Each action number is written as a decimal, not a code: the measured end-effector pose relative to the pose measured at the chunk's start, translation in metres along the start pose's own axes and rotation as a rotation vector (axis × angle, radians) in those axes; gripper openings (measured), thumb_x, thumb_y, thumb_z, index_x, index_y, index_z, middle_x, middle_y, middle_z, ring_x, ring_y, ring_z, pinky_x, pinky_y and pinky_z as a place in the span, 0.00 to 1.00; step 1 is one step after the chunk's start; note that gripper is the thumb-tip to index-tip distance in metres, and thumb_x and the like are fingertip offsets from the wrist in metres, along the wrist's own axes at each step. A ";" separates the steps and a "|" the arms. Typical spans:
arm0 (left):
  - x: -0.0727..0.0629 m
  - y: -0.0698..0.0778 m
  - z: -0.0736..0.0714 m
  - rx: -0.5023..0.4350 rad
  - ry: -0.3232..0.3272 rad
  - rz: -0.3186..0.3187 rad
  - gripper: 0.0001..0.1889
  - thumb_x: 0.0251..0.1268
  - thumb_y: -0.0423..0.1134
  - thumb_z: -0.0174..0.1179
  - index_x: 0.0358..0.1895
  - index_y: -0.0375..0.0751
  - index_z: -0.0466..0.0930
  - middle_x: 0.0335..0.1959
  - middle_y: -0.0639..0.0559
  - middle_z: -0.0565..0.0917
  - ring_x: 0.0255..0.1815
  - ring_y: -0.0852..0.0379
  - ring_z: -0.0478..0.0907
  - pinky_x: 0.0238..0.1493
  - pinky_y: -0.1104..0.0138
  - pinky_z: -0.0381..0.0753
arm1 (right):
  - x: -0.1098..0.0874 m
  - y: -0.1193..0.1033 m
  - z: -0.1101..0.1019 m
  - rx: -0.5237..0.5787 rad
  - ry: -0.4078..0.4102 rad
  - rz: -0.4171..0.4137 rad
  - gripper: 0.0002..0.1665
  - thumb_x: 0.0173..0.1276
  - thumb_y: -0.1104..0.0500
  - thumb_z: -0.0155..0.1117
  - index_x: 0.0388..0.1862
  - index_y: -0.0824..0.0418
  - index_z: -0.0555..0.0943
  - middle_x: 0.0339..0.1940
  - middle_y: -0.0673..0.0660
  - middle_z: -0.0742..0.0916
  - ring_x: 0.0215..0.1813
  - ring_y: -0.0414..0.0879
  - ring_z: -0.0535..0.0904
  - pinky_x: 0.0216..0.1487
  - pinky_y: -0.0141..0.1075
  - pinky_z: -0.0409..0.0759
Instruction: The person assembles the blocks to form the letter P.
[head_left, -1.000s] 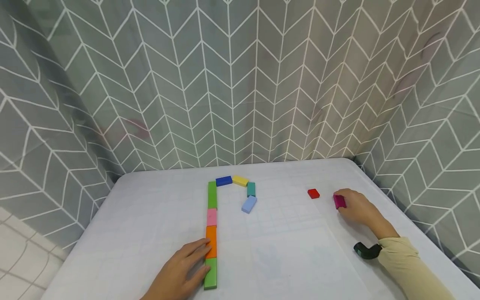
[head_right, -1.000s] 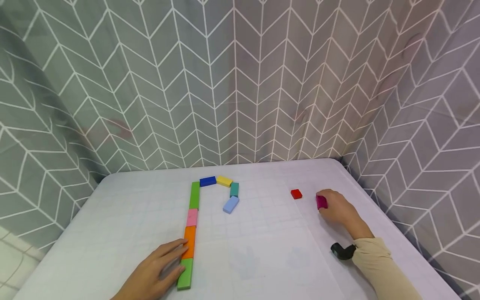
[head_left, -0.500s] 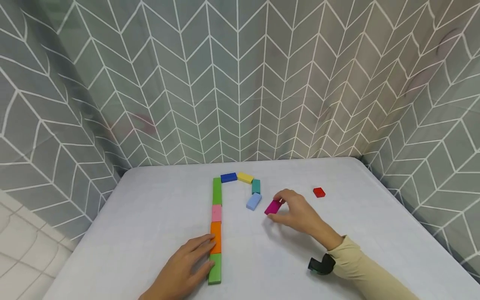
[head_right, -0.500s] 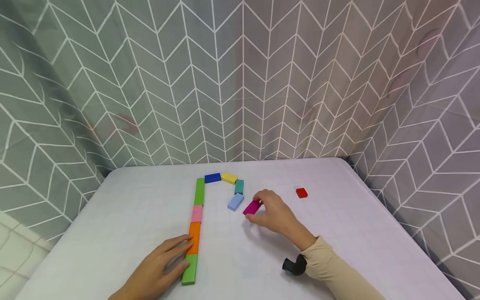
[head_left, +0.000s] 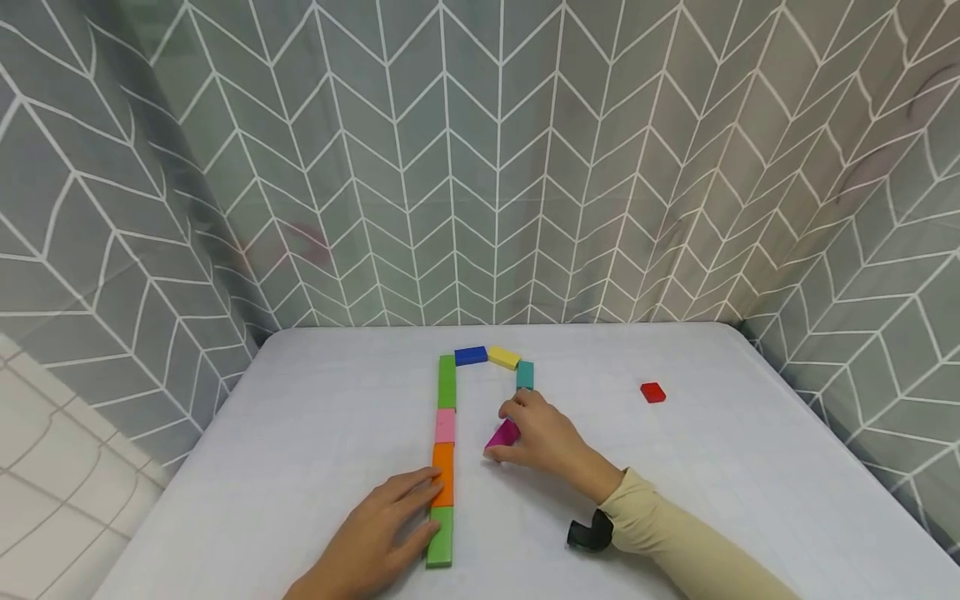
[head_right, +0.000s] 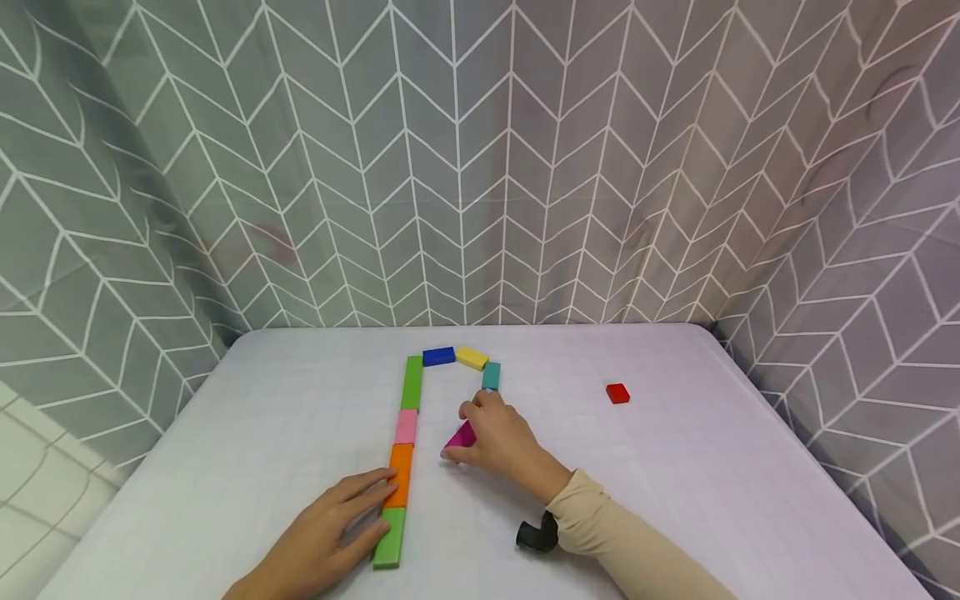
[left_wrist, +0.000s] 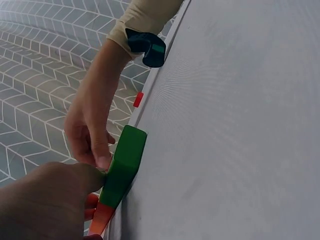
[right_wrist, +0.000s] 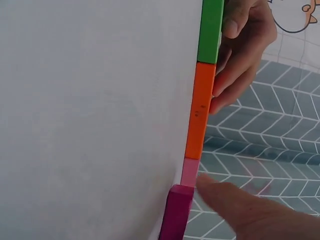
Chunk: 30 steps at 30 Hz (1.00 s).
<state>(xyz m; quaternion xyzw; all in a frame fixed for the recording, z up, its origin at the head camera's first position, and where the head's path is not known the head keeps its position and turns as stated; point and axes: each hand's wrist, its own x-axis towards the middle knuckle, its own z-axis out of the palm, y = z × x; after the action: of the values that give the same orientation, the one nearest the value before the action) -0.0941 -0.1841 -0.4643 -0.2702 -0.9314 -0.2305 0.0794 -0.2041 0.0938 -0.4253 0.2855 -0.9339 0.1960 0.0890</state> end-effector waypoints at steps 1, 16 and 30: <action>0.001 0.001 0.000 0.002 0.000 0.002 0.26 0.76 0.56 0.61 0.69 0.47 0.81 0.73 0.60 0.73 0.70 0.57 0.71 0.67 0.51 0.75 | -0.001 0.001 0.000 -0.022 0.001 -0.014 0.29 0.54 0.43 0.86 0.46 0.60 0.87 0.43 0.55 0.81 0.43 0.47 0.76 0.35 0.34 0.83; 0.000 0.001 0.001 0.005 0.021 0.011 0.26 0.74 0.54 0.64 0.69 0.47 0.81 0.73 0.61 0.73 0.71 0.58 0.70 0.67 0.53 0.75 | -0.005 0.004 -0.003 -0.013 -0.054 -0.081 0.25 0.57 0.48 0.84 0.47 0.62 0.88 0.41 0.53 0.78 0.41 0.45 0.73 0.35 0.33 0.79; 0.000 0.002 0.000 0.013 0.016 0.014 0.26 0.76 0.54 0.63 0.69 0.45 0.81 0.73 0.60 0.73 0.71 0.57 0.70 0.67 0.51 0.76 | 0.004 0.004 0.008 -0.079 0.017 -0.007 0.28 0.56 0.40 0.84 0.41 0.58 0.84 0.30 0.48 0.75 0.33 0.42 0.72 0.27 0.31 0.75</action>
<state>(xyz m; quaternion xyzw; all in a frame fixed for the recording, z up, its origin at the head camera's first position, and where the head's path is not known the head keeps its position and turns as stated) -0.0935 -0.1826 -0.4640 -0.2741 -0.9304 -0.2261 0.0903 -0.2103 0.0912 -0.4328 0.2836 -0.9391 0.1612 0.1086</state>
